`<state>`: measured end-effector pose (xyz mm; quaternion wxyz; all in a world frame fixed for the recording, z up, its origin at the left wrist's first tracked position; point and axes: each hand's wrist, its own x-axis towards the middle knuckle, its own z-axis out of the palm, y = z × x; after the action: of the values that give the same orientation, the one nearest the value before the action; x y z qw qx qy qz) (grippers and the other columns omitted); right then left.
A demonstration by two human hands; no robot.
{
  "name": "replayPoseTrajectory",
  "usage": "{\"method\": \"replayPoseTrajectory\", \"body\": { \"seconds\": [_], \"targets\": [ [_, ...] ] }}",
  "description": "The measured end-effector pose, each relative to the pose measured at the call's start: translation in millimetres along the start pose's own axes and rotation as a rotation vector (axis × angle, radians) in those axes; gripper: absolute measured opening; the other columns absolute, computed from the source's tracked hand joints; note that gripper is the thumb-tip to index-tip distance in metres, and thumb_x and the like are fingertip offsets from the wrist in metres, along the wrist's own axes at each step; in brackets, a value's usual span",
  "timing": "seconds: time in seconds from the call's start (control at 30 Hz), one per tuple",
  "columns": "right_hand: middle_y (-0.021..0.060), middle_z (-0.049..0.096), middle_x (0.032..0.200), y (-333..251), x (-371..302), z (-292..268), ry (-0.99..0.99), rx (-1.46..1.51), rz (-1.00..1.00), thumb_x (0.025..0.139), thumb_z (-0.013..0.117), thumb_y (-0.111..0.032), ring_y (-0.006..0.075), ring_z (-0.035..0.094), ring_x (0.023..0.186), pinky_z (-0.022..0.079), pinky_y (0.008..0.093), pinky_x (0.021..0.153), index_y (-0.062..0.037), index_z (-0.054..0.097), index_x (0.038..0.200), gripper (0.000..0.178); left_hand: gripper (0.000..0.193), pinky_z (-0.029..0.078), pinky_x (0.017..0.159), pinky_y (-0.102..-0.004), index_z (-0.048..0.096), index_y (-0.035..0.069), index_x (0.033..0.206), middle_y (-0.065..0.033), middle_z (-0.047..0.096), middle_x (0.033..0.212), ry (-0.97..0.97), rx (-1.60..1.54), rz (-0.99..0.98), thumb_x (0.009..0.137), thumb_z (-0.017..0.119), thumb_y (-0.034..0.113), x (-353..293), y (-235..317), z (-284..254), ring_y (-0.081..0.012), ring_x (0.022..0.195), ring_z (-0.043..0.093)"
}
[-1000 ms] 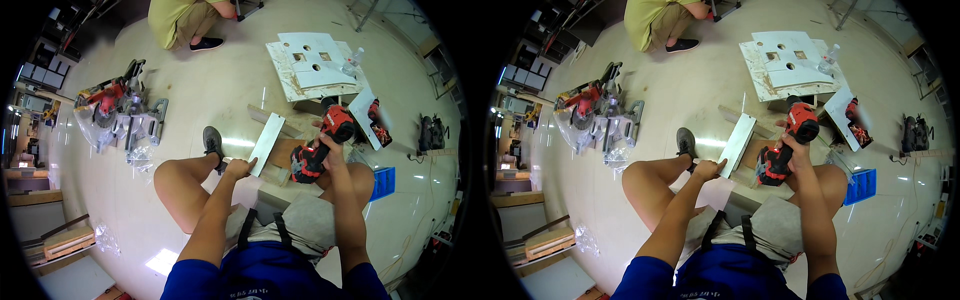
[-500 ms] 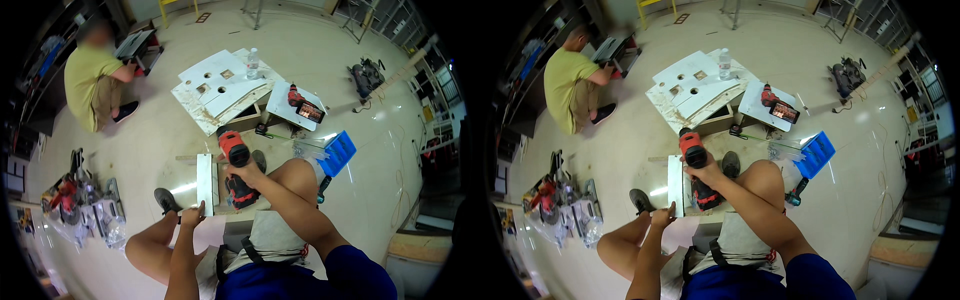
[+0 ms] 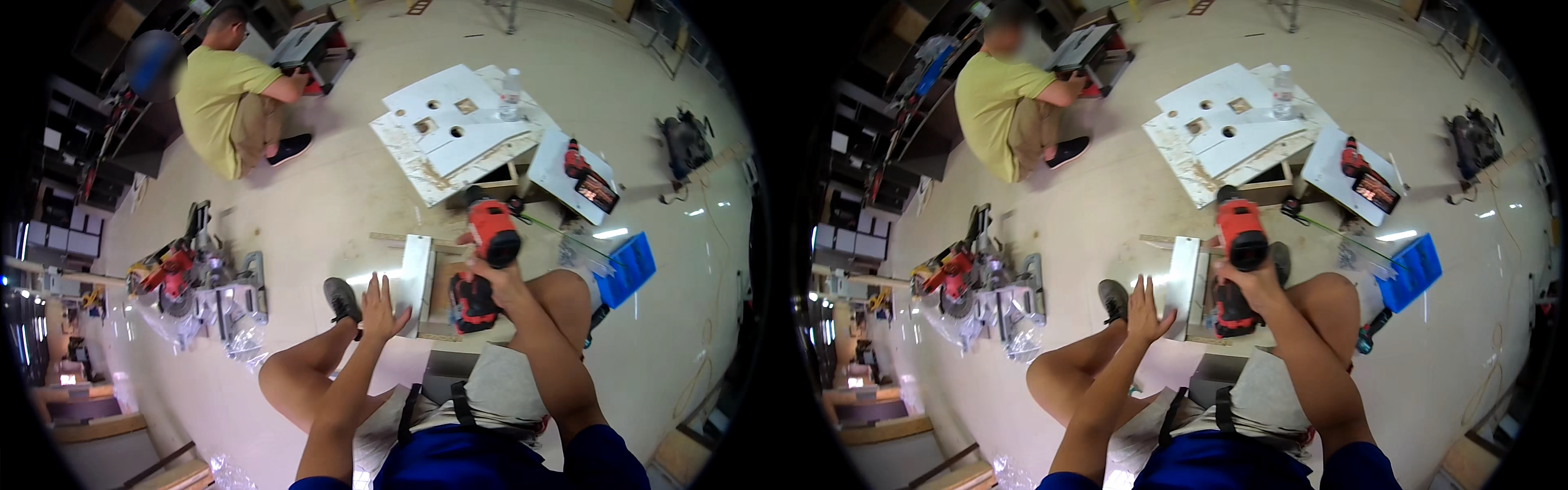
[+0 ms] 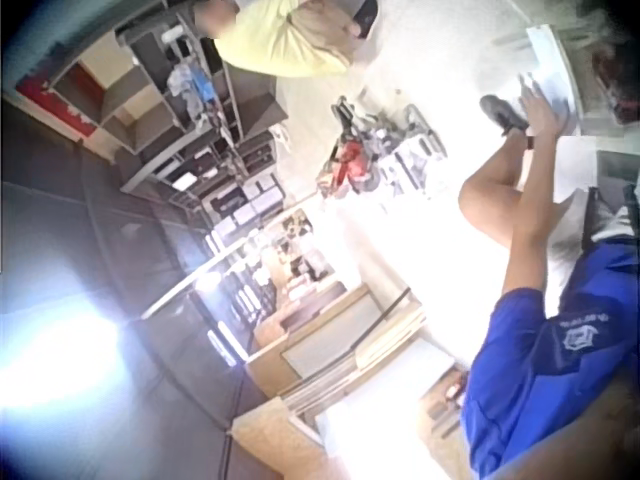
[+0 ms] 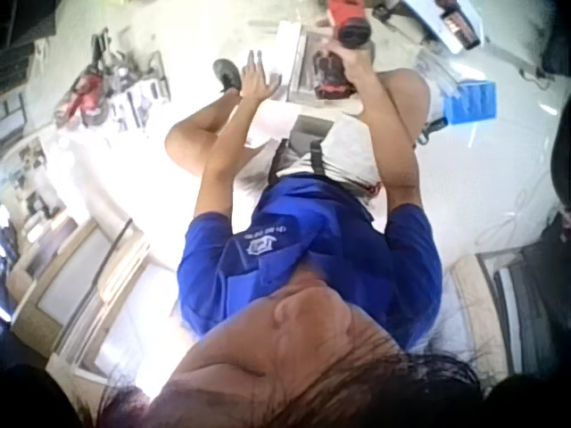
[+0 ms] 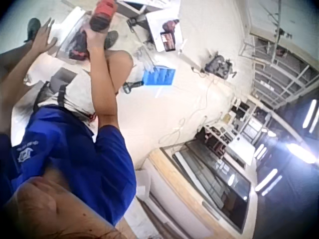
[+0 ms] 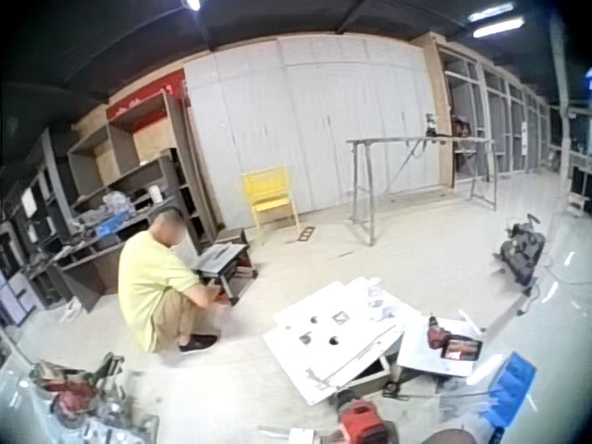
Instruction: The person assembles a small wooden structure by fitting white panels into a frame and securing them with a cordless drill. The person repeatedly positions the panels and drives screws to attach them to the wooden frame.
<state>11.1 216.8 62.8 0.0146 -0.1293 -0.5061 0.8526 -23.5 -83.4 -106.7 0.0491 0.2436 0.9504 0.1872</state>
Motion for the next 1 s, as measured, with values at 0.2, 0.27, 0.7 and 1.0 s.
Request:
{"method": "replayPoseTrajectory", "body": {
  "seconds": [0.2,0.27,0.7,1.0],
  "targets": [
    [0.0138,0.057,0.119,-19.4,-9.2,2.1,0.112,0.075,-0.019,0.083,0.069,-0.002,0.0137,0.06,0.073,0.053,0.03,0.068,-0.0056,0.046,0.135,0.056,0.109,0.027,0.115,-0.0613,0.02,-0.002,0.156,-0.0331,0.027,0.156,0.061,-0.046,-0.362,0.078,0.074,0.052,75.2,29.2,40.1,-0.0456,0.146,0.026],
    [0.0118,0.059,0.111,-22.7,-11.9,-8.8,0.155,0.061,0.05,0.084,0.069,-0.002,0.0135,0.06,0.072,0.052,0.0301,0.068,-0.0028,0.045,0.134,0.056,0.111,0.025,0.115,-0.0639,0.017,-0.002,0.157,-0.0318,0.025,0.157,0.03,-0.053,-0.381,0.078,0.072,0.056,94.7,33.6,51.6,-0.0445,0.148,0.024],
    [0.0069,0.058,0.101,-37.9,48.7,-25.7,0.156,-0.303,0.18,0.086,0.067,-0.004,0.0076,0.056,0.07,0.048,0.0238,0.064,0.001,0.05,0.129,0.047,0.095,0.033,0.115,-0.0502,0.032,-0.006,0.149,-0.0282,0.039,0.151,-0.022,-0.079,-0.399,0.08,0.068,0.049,109.2,23.6,97.5,-0.0435,0.139,0.038],
    [0.0049,0.065,0.089,-15.8,86.9,-24.7,0.099,-0.439,0.21,0.089,0.067,-0.009,0.0082,0.059,0.07,0.05,0.0247,0.066,0.0031,0.053,0.127,0.043,0.098,0.035,0.113,-0.0514,0.032,-0.006,0.15,-0.0288,0.04,0.15,-0.003,-0.108,-0.375,0.078,0.071,0.048,111.4,19.1,94.8,-0.0442,0.137,0.041]
  ]
}}
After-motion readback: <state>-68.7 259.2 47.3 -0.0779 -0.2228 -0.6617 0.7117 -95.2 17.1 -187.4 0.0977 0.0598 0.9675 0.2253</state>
